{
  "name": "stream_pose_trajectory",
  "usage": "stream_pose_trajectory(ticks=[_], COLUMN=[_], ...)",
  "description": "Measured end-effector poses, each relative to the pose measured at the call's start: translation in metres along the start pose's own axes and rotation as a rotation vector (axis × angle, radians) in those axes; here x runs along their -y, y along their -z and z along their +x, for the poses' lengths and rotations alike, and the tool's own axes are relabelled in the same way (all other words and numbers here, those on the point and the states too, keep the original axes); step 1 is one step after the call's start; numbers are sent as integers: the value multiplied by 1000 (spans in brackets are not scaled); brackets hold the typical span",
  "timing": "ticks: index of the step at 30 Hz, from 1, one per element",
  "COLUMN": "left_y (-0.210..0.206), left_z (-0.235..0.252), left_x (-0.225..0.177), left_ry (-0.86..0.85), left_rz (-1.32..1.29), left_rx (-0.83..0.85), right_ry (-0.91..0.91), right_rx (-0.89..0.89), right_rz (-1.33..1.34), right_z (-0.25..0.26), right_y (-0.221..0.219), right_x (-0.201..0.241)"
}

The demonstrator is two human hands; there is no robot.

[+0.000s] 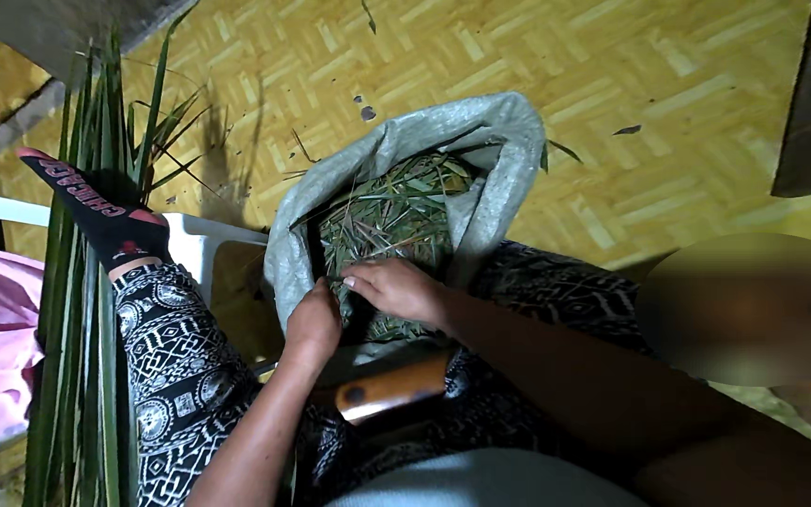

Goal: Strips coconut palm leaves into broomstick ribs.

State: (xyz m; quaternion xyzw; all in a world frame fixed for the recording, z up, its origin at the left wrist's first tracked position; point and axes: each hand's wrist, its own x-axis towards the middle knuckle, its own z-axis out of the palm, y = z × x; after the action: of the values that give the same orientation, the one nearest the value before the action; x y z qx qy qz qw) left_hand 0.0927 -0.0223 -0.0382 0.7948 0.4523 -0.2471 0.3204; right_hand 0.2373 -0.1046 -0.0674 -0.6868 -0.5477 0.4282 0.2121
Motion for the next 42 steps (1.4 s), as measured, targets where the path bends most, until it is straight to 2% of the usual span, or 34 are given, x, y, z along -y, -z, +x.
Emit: stream_pose_trajectory(ticks=[9,21,26,28,35,42], left_y=[-3,1,2,-1,0,-2], left_z=[5,-9,-9,-7,-1,1], left_x=[4,-13,-6,1,9,10], left_ry=[-20,-20,-38,-69,-109,-101], left_rz=[-43,47,2,-61,-222,-286], left_rx=[-11,27,17,-19,-76,-53], right_ry=[2,-75,-225,-232,-77,-108], right_rx=[1,-185,-258,-311,-123,-139], right_rz=[-94,-316,-264,-209,103,-74], right_z=[-1,11,19,19,4,6], right_y=[-10,-20,-4,1,-13,-15], right_x=[5,-7,-15,-17,-1,0])
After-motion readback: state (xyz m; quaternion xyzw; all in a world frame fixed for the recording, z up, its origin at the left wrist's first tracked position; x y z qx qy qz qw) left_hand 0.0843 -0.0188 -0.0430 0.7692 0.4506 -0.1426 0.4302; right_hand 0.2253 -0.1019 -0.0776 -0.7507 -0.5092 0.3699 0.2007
